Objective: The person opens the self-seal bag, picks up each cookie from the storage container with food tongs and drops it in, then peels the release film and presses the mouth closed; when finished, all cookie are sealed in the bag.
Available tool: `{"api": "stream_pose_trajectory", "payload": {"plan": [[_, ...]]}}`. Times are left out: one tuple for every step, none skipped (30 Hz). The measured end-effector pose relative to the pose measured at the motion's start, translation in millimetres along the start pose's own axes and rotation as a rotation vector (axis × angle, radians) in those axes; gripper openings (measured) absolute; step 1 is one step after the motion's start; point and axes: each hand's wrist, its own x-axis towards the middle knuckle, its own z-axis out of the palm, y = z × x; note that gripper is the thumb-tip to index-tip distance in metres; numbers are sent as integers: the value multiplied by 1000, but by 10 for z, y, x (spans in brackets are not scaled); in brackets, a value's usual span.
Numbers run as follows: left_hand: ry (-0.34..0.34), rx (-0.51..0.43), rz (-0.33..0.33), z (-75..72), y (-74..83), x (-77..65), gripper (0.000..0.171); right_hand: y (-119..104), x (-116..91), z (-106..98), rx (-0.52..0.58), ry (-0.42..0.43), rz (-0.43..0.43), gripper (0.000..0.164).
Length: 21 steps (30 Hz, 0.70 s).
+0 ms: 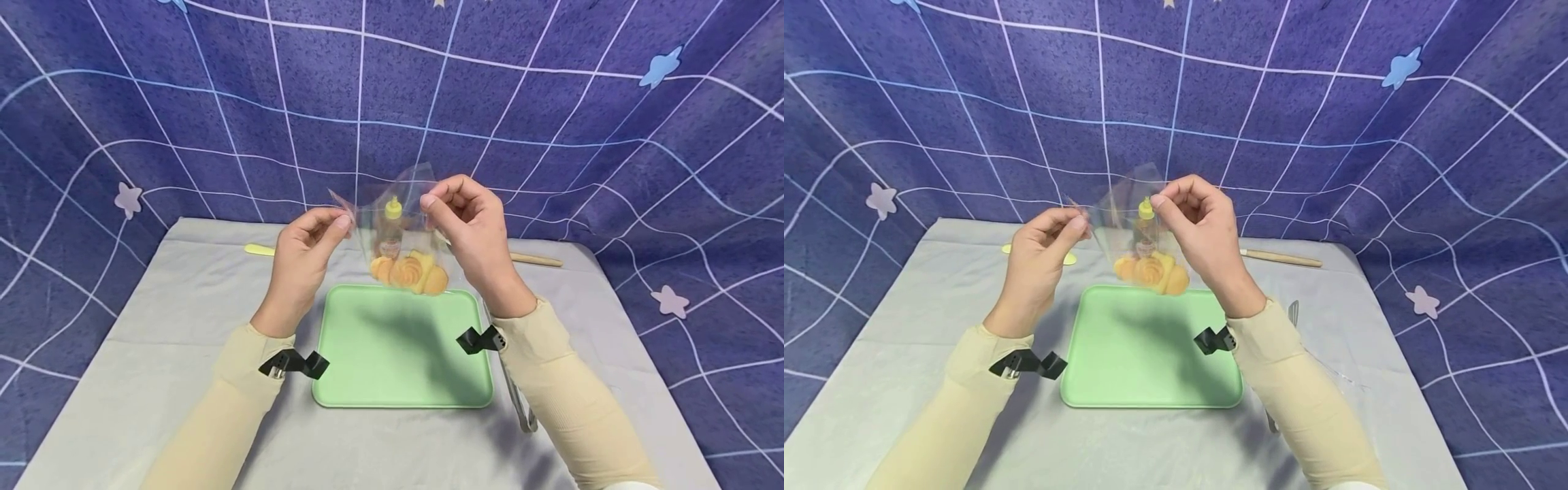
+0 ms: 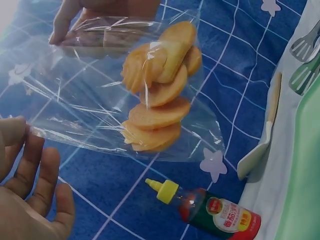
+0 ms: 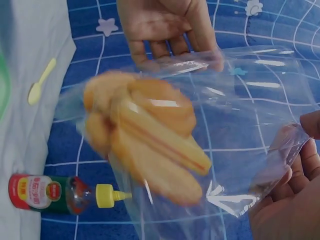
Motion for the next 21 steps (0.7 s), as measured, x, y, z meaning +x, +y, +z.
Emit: {"api": "stream_pose_trajectory", "payload": {"plan": [[2,-2,8,1,16,8,12,4,-5,-16,-4,4,-2,7],[7,-5,18,-2,36,20,11,11,-9,-35,-5,13,-1,6],[13,-8,31,-7,61,32,11,16,-13,-55,-6,24,1,5],[16,-10,45,-15,91,44,10,24,-15,-77,-2,37,3,5],[18,-11,58,-20,125,54,10,28,-20,-99,1,48,5,5],[16,-12,72,-23,160,65,10,28,-26,-120,7,55,8,6],[11,-10,86,-24,197,73,10,30,-30,-137,16,61,8,7],[6,-5,96,-21,231,82,11,32,-35,-154,26,65,8,7],[-1,1,106,-13,265,88,11,35,-39,-167,36,68,6,7],[-11,8,117,-3,294,93,11,40,-43,-178,48,70,4,7],[-15,12,128,12,319,96,11,42,-46,-185,58,69,2,7],[-15,14,137,27,340,99,10,50,-47,-191,67,68,1,7],[-12,20,149,39,354,101,11,59,-46,-196,79,66,2,7],[-7,26,161,54,370,102,11,67,-45,-198,91,64,4,7],[0,26,167,68,380,103,11,74,-45,-198,100,64,5,8],[7,17,167,81,386,104,11,81,-44,-199,111,63,7,8],[15,5,164,95,392,106,11,88,-46,-197,123,62,7,9],[22,-7,159,108,395,110,11,94,-47,-197,137,61,8,9],[29,-20,153,121,397,114,11,98,-51,-194,150,61,7,9],[36,-37,145,137,403,117,10,103,-56,-192,162,62,6,9],[42,-53,137,148,401,123,10,108,-60,-190,168,63,5,8]]}}
